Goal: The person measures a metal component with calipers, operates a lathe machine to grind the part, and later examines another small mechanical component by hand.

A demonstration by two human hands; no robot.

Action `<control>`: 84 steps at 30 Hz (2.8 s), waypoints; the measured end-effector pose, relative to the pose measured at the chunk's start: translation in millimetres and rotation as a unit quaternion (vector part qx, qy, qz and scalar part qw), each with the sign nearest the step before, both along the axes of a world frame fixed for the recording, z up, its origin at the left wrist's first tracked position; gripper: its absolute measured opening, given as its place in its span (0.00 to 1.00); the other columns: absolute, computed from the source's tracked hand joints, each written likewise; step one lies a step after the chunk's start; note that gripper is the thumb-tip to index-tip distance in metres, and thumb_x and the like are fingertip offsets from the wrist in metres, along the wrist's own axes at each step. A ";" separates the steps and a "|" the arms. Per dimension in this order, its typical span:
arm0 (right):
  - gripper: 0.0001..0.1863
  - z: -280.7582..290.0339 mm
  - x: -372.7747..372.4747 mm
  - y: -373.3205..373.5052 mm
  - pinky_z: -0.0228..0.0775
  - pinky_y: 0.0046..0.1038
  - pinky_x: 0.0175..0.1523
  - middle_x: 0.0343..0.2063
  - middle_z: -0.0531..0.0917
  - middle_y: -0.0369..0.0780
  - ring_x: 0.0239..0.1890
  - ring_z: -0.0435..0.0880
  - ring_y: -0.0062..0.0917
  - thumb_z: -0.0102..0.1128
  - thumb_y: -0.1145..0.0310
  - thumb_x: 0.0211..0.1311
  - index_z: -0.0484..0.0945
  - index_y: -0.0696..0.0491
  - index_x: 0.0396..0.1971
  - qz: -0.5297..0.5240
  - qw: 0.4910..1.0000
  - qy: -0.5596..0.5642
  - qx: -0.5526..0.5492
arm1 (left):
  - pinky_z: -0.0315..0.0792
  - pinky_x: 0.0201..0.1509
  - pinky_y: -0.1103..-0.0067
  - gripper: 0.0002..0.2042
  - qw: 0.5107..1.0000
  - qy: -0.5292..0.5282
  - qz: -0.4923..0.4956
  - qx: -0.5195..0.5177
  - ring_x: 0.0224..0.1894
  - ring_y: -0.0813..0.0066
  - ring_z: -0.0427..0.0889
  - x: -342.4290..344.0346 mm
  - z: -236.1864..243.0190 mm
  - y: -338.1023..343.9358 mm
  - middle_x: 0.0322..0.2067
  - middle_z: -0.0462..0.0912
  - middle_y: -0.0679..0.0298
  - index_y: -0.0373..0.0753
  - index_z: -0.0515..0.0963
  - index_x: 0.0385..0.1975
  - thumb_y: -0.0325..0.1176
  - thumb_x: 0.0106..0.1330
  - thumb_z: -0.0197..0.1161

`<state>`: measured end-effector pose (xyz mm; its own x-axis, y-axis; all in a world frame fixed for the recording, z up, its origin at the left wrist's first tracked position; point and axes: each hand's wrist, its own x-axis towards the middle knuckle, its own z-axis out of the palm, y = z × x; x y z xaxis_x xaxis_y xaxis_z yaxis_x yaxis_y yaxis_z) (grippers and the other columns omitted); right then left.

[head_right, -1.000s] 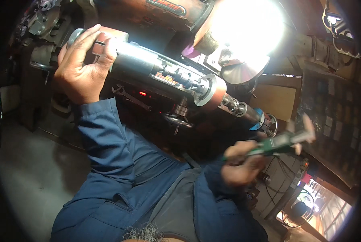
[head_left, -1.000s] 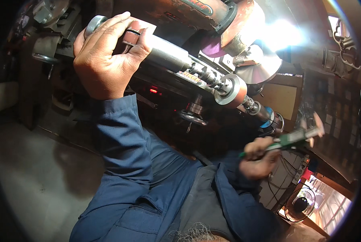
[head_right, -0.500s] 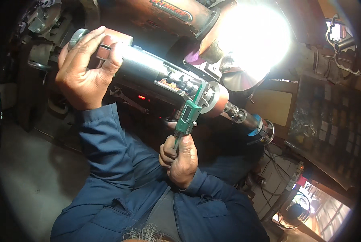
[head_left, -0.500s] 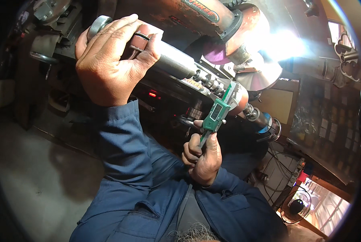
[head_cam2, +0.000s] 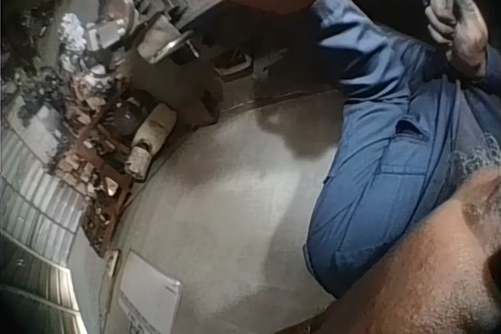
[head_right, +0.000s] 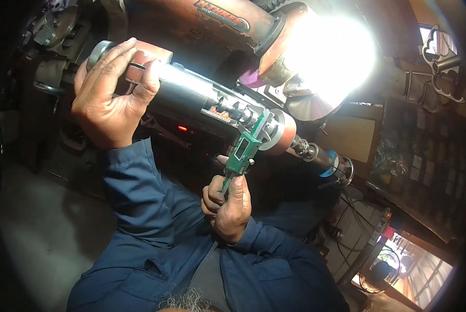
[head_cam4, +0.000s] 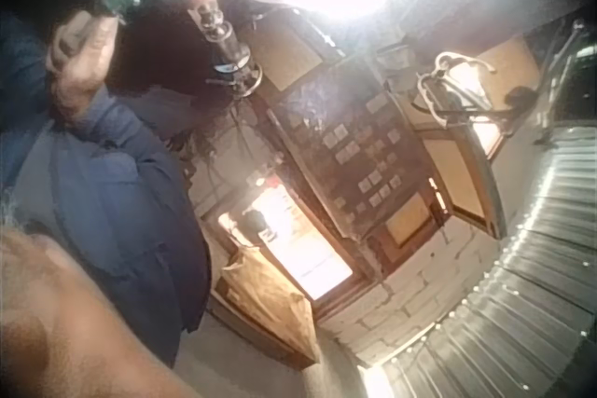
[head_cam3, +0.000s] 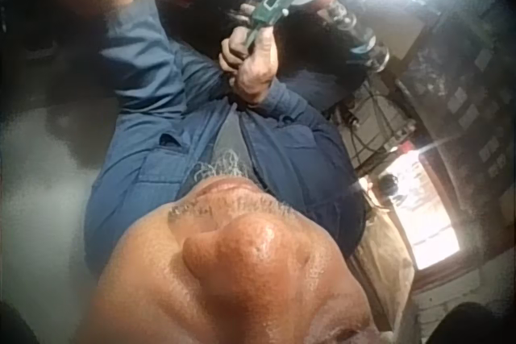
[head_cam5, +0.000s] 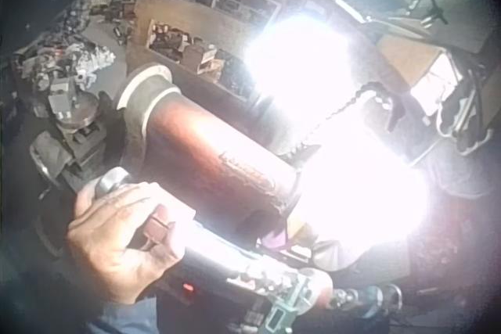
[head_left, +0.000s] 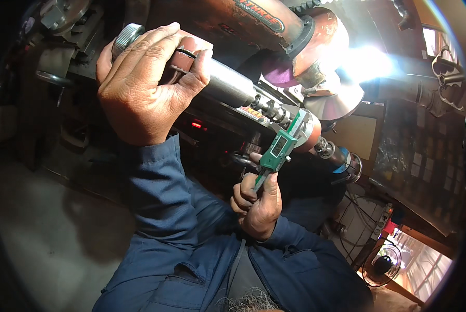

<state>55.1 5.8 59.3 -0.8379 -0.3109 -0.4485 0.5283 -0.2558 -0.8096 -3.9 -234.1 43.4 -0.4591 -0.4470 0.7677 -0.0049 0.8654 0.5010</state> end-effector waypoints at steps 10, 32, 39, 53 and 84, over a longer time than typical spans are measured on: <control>0.35 1.9 -2.3 -3.8 0.43 0.18 0.15 0.15 0.54 0.28 0.13 0.49 0.12 0.33 0.40 0.74 0.61 0.57 0.63 -0.002 0.999 -0.020 0.036 | 0.71 0.57 0.70 0.16 1.000 0.001 0.001 -0.004 0.41 0.69 0.87 0.6 -1.6 -1.1 0.37 0.89 0.63 0.38 0.86 0.35 0.40 0.50 0.77; 0.37 9.2 -0.7 -6.6 0.43 0.19 0.17 0.14 0.55 0.27 0.12 0.49 0.12 0.36 0.33 0.69 0.68 0.61 0.38 -0.043 0.990 -0.086 0.102 | 0.72 0.54 0.71 0.16 0.999 0.021 -0.009 -0.029 0.40 0.70 0.87 -0.4 -1.6 -3.2 0.35 0.89 0.66 0.39 0.86 0.34 0.41 0.50 0.77; 0.36 8.1 0.5 -8.2 0.41 0.19 0.17 0.13 0.54 0.26 0.12 0.48 0.11 0.37 0.34 0.70 0.68 0.60 0.36 -0.049 0.992 -0.072 0.093 | 0.71 0.54 0.71 0.15 0.999 0.040 -0.017 -0.027 0.41 0.71 0.87 -1.6 -3.1 -4.9 0.34 0.89 0.67 0.39 0.86 0.33 0.42 0.51 0.76; 0.36 8.0 1.6 -8.4 0.41 0.19 0.17 0.14 0.54 0.27 0.13 0.49 0.11 0.37 0.34 0.70 0.68 0.59 0.38 -0.059 0.993 -0.078 0.073 | 0.71 0.54 0.72 0.15 0.999 0.016 -0.025 -0.022 0.41 0.71 0.87 1.4 2.6 -3.3 0.35 0.89 0.66 0.40 0.86 0.34 0.43 0.52 0.75; 0.23 71.3 38.4 565.7 0.69 0.26 0.25 0.31 0.79 0.39 0.29 0.78 0.23 0.54 0.49 0.70 0.76 0.56 0.49 -0.522 0.715 0.170 0.433 | 0.77 0.46 0.75 0.14 0.980 -0.179 0.081 0.019 0.42 0.69 0.86 -14.1 -10.1 -15.8 0.40 0.87 0.58 0.42 0.85 0.45 0.44 0.71 0.59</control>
